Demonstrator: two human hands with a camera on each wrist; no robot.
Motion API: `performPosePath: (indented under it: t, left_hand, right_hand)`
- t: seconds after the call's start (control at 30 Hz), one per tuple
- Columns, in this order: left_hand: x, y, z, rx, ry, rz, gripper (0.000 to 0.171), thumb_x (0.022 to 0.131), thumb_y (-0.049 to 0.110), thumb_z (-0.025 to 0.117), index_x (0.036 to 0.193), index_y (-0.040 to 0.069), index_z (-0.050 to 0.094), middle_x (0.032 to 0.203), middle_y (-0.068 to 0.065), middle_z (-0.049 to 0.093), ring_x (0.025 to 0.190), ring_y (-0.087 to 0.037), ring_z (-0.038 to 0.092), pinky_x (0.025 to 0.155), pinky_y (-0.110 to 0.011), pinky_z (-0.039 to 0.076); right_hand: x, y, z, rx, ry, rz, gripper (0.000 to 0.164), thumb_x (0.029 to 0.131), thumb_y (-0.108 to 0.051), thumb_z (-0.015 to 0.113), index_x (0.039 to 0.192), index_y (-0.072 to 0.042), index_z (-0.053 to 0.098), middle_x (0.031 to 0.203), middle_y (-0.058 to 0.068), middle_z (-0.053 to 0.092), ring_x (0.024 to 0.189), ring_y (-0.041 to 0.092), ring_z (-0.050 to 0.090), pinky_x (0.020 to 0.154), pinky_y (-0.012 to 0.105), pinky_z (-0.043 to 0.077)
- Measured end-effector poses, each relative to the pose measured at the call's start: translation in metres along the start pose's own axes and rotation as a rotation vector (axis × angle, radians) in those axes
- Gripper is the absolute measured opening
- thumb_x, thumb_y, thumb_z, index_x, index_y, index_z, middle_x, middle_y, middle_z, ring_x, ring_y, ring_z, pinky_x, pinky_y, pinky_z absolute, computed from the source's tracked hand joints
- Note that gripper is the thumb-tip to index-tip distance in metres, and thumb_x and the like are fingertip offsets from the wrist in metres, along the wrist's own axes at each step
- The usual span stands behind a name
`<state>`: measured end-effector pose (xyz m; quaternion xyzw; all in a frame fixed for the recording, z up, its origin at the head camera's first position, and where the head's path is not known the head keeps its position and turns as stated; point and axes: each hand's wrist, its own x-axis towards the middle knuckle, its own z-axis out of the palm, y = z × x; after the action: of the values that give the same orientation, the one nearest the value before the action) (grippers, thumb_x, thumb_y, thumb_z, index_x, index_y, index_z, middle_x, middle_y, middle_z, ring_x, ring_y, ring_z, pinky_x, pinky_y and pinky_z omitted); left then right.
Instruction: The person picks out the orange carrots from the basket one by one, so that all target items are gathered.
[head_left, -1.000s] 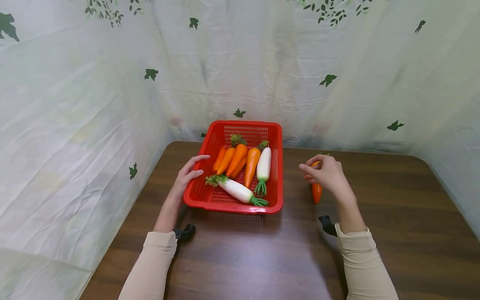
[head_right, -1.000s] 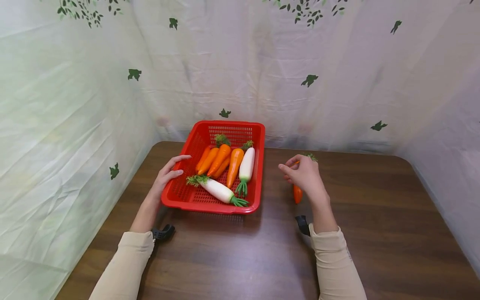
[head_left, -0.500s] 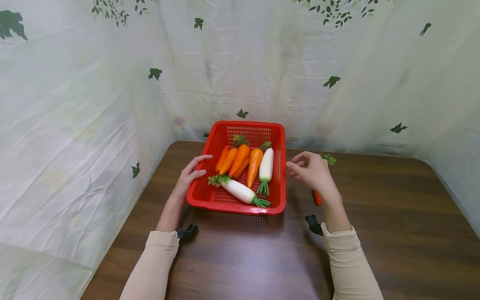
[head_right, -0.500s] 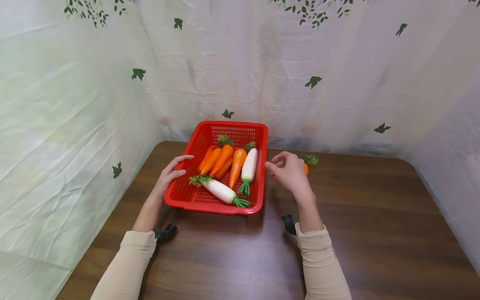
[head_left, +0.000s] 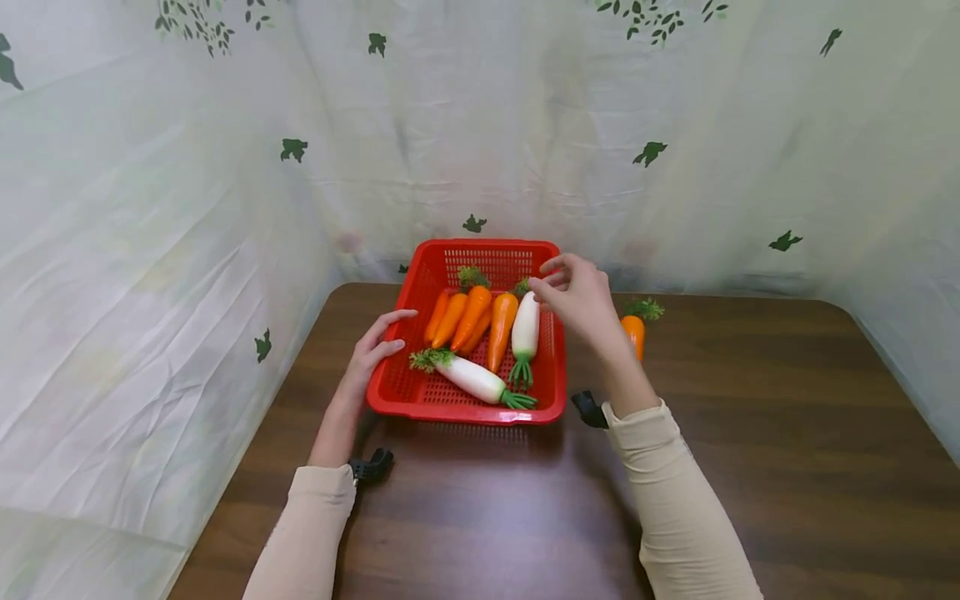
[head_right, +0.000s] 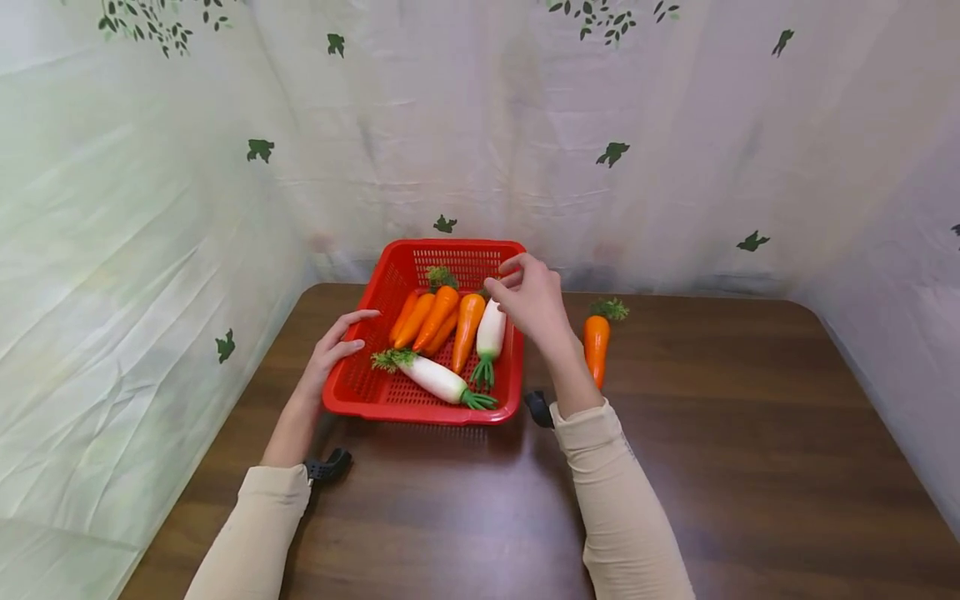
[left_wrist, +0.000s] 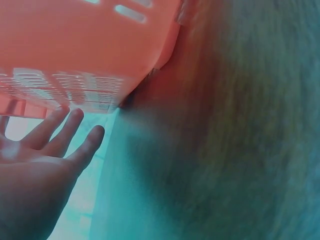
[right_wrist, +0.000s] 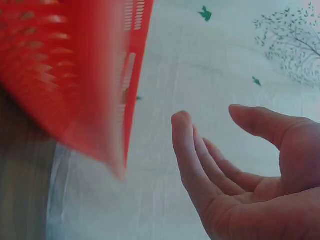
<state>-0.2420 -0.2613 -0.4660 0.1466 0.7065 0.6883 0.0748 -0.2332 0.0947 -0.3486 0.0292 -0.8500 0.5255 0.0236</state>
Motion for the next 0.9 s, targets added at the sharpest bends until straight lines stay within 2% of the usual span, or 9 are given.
performPosePath:
  t: [0.17,0.37,0.53,0.57,0.67,0.73,0.8,0.87,0.9]
  left_hand:
    - [-0.002,-0.002,-0.003,-0.004,-0.003,0.013,0.047,0.109,0.015,0.046,0.156,0.016,0.046,0.162,-0.016,0.039,0.139,-0.037,0.047,0.099,-0.027,0.057]
    - [-0.001,0.0,0.0,-0.019,-0.009,0.013,0.047,0.108,0.013,0.046,0.155,0.017,0.046,0.161,-0.015,0.039,0.139,-0.04,0.046,0.098,-0.029,0.059]
    - [-0.002,0.0,0.002,-0.036,-0.006,0.011,0.047,0.107,0.012,0.046,0.154,0.017,0.046,0.161,-0.015,0.039,0.14,-0.044,0.046,0.096,-0.029,0.06]
    - [-0.002,-0.001,0.002,-0.04,-0.005,0.013,0.047,0.107,0.012,0.045,0.154,0.017,0.047,0.162,-0.015,0.039,0.14,-0.045,0.046,0.096,-0.029,0.06]
    - [-0.002,-0.001,0.002,-0.044,-0.004,0.018,0.047,0.107,0.011,0.046,0.154,0.016,0.047,0.161,-0.016,0.039,0.14,-0.046,0.045,0.096,-0.03,0.06]
    - [-0.002,0.0,0.002,-0.045,-0.005,0.021,0.047,0.107,0.011,0.046,0.154,0.016,0.047,0.161,-0.017,0.039,0.14,-0.047,0.046,0.096,-0.03,0.06]
    - [-0.001,0.0,0.001,-0.044,-0.006,0.023,0.047,0.107,0.011,0.046,0.154,0.016,0.047,0.161,-0.018,0.039,0.139,-0.047,0.046,0.095,-0.03,0.06]
    - [-0.001,0.0,0.001,-0.044,-0.007,0.024,0.047,0.107,0.011,0.046,0.153,0.016,0.047,0.162,-0.019,0.038,0.139,-0.047,0.047,0.095,-0.03,0.06]
    - [-0.001,0.0,0.001,-0.045,-0.009,0.024,0.047,0.107,0.011,0.046,0.154,0.016,0.047,0.162,-0.02,0.038,0.139,-0.046,0.047,0.095,-0.03,0.06]
  right_hand:
    - [0.023,-0.017,0.016,0.083,-0.11,0.075,0.048,0.1,-0.025,0.073,0.135,0.004,0.057,0.116,0.021,0.073,0.099,0.034,0.078,0.083,0.039,0.065]
    - [0.042,-0.025,0.041,0.16,-0.31,0.221,0.063,0.101,-0.026,0.072,0.147,0.005,0.041,0.141,0.023,0.057,0.124,0.04,0.067,0.098,0.044,0.06]
    - [0.047,-0.023,0.058,0.267,-0.294,0.303,0.06,0.101,-0.022,0.072,0.143,0.006,0.038,0.149,0.024,0.044,0.13,0.043,0.06,0.108,0.053,0.053]
    - [0.047,-0.022,0.061,0.292,-0.282,0.317,0.053,0.101,-0.021,0.072,0.136,0.006,0.042,0.148,0.024,0.044,0.13,0.043,0.059,0.109,0.054,0.052]
    - [0.048,-0.019,0.067,0.34,-0.257,0.344,0.029,0.1,-0.02,0.072,0.097,0.0,0.052,0.122,0.02,0.055,0.131,0.047,0.056,0.11,0.057,0.051]
    - [0.048,-0.017,0.072,0.345,-0.257,0.362,0.042,0.1,-0.02,0.072,0.074,-0.009,0.041,0.099,0.014,0.054,0.125,0.046,0.056,0.111,0.058,0.05]
    - [0.049,-0.016,0.076,0.305,-0.265,0.367,0.054,0.1,-0.022,0.072,0.066,-0.015,0.031,0.078,0.005,0.043,0.106,0.04,0.059,0.111,0.057,0.05]
    - [0.048,-0.016,0.082,0.239,-0.272,0.368,0.054,0.1,-0.023,0.072,0.068,-0.016,0.03,0.07,0.0,0.031,0.082,0.028,0.051,0.106,0.054,0.052]
    - [0.048,-0.016,0.085,0.202,-0.273,0.366,0.051,0.1,-0.024,0.072,0.07,-0.016,0.031,0.07,0.0,0.031,0.077,0.024,0.045,0.104,0.053,0.052]
